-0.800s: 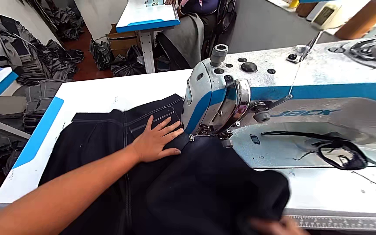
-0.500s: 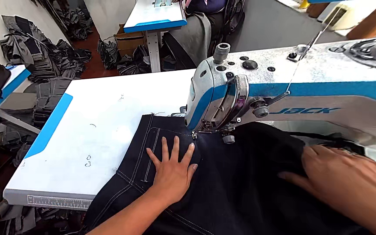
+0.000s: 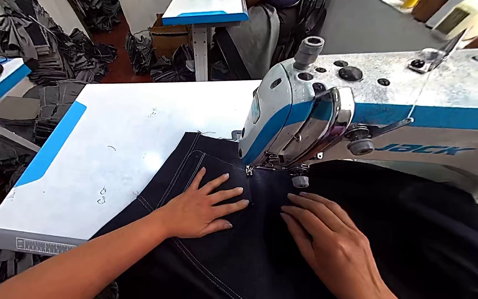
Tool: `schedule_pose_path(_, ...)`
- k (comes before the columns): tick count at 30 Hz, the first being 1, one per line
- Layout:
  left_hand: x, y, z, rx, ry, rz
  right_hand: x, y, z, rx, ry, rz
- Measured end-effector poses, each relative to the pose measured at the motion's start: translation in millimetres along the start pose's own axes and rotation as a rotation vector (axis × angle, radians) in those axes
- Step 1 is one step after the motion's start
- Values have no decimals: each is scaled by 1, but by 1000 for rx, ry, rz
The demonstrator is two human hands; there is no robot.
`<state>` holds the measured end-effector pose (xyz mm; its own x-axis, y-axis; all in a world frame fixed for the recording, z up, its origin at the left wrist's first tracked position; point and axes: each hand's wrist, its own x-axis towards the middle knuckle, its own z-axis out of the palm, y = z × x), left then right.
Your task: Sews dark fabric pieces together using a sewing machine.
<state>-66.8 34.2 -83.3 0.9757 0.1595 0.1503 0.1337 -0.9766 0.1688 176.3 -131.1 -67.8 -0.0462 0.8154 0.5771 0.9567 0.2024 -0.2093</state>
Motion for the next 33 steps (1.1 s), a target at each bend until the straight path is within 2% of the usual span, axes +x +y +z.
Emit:
schedule_pose_path(3, 0, -2, 0, -14, -1, 18, 4, -12, 16, 222, -93, -21)
schedule_pose_path(5, -1, -2, -1, -6, -2, 21, -1, 0, 30, 140, -102, -63)
schedule_pose_path(7, 0, -3, -1, -1, 2, 22, 3, 15, 26, -23, -60, -71)
schedule_pose_path(9, -1, -2, 0, -1, 4, 23, 8, 18, 19, -70, -63, -48)
schedule_pose_path(15, -1, -4, 1, -25, 43, 30, 1, 6, 42, 138, -94, -126)
schedule_pose_path(33, 8, -13, -1, -35, 20, -1, 12, 25, 47, 147, -122, -159)
